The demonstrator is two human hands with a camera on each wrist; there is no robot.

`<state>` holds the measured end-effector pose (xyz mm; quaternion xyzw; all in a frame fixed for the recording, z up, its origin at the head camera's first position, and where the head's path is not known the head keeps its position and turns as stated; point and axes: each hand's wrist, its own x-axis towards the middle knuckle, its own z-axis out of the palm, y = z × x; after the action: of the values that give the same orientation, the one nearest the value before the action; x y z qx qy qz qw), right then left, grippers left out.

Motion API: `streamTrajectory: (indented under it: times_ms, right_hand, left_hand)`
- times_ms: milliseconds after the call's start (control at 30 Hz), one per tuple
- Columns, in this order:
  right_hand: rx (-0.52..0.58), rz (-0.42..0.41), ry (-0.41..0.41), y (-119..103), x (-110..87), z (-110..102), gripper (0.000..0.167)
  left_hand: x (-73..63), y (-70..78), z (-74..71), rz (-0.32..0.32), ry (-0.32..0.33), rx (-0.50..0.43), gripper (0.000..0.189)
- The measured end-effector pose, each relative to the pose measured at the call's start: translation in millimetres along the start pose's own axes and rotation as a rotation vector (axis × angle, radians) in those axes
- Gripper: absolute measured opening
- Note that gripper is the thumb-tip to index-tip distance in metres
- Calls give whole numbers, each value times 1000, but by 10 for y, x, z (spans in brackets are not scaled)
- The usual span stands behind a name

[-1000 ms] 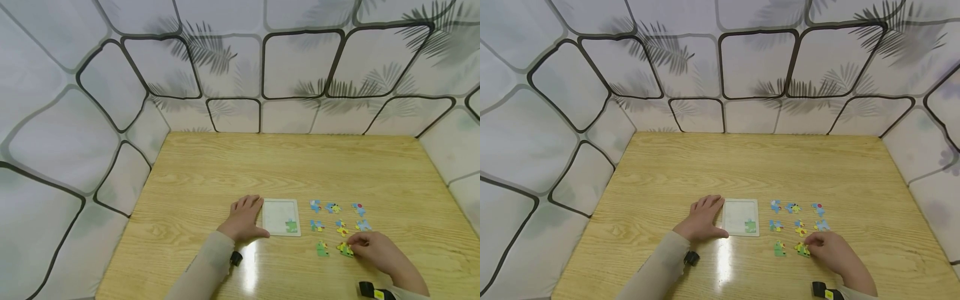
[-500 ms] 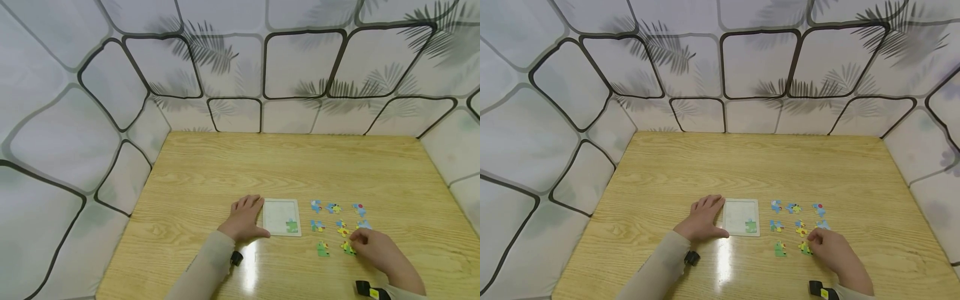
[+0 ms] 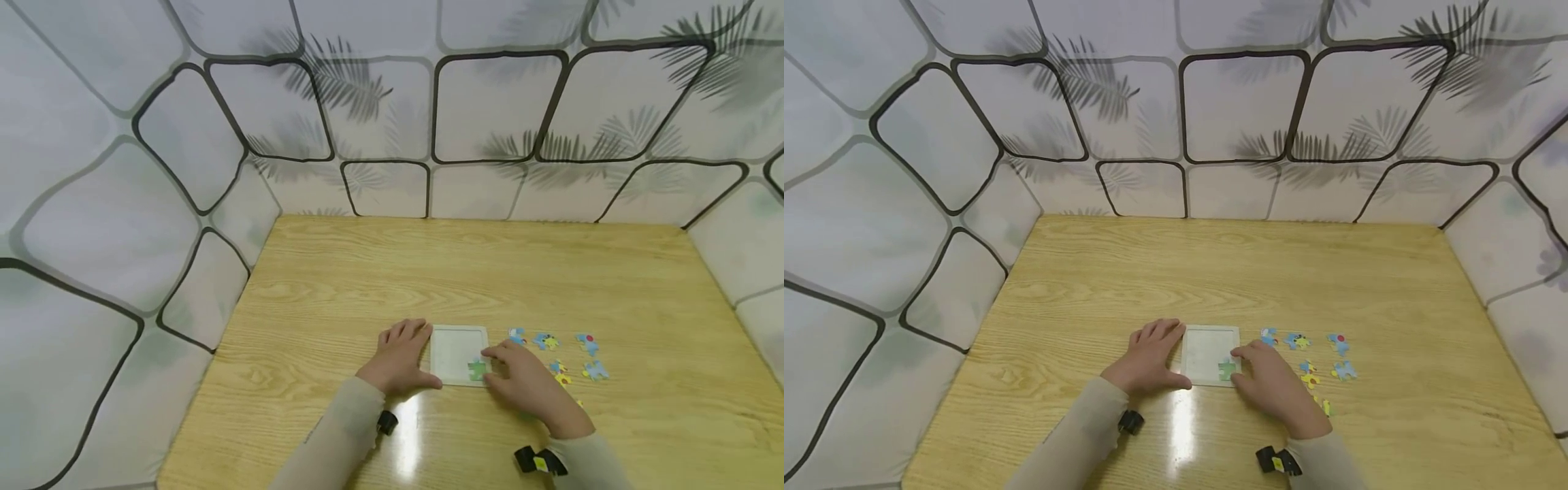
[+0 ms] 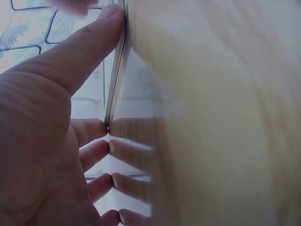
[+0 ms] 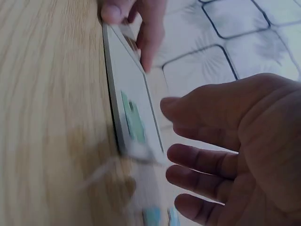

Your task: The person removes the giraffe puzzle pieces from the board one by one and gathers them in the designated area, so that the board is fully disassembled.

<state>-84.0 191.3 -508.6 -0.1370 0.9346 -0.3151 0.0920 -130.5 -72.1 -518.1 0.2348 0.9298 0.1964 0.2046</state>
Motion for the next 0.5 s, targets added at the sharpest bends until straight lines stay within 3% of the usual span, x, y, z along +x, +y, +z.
streamTrajectory:
  times_ms: [133,267,500]
  right_hand:
    - [-136,-56,25,-132,122,110,39]
    - [-227,-7,-21,-219,145,174,35]
    - [-197,44,-68,-280,166,146,18]
  left_hand:
    - [21,9,4,8,16,28,106]
    - [2,11,16,5,16,11,106]
    - [8,16,27,6,29,16,106]
